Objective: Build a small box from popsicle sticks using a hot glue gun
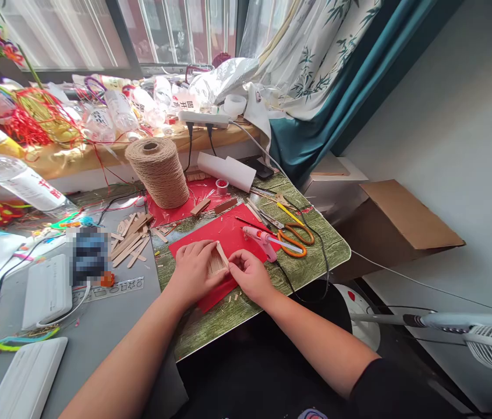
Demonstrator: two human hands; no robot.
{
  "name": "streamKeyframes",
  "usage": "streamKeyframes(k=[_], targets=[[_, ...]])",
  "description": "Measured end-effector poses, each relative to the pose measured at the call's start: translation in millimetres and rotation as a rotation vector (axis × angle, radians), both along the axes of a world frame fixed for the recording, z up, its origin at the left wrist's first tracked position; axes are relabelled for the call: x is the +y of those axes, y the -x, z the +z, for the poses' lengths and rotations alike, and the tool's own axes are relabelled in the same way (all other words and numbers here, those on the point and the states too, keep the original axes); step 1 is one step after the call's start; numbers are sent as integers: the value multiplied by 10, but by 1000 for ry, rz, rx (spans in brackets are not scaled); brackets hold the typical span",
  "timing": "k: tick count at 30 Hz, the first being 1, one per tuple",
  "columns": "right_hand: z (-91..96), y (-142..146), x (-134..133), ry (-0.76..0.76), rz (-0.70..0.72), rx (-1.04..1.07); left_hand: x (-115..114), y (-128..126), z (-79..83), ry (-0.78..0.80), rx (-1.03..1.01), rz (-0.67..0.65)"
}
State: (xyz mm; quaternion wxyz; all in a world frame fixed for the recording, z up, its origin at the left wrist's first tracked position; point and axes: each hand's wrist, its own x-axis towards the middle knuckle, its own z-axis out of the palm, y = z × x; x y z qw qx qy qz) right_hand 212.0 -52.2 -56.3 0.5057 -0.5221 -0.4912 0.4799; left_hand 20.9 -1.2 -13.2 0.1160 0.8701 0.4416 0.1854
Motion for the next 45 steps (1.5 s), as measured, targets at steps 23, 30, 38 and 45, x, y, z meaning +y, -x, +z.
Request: streamKeyframes(k=[23, 30, 38, 45], targets=[[153, -967, -119, -135, -279, -461, -2, -45, 26, 77, 2, 25], [283, -975, 154, -42, -131, -470, -2, -14, 26, 79, -16, 20], [366, -663, 338, -99, 57, -163, 8, 47, -1, 98, -69, -7], [432, -516, 381, -49, 347, -96, 13, 76, -43, 95, -93, 0]])
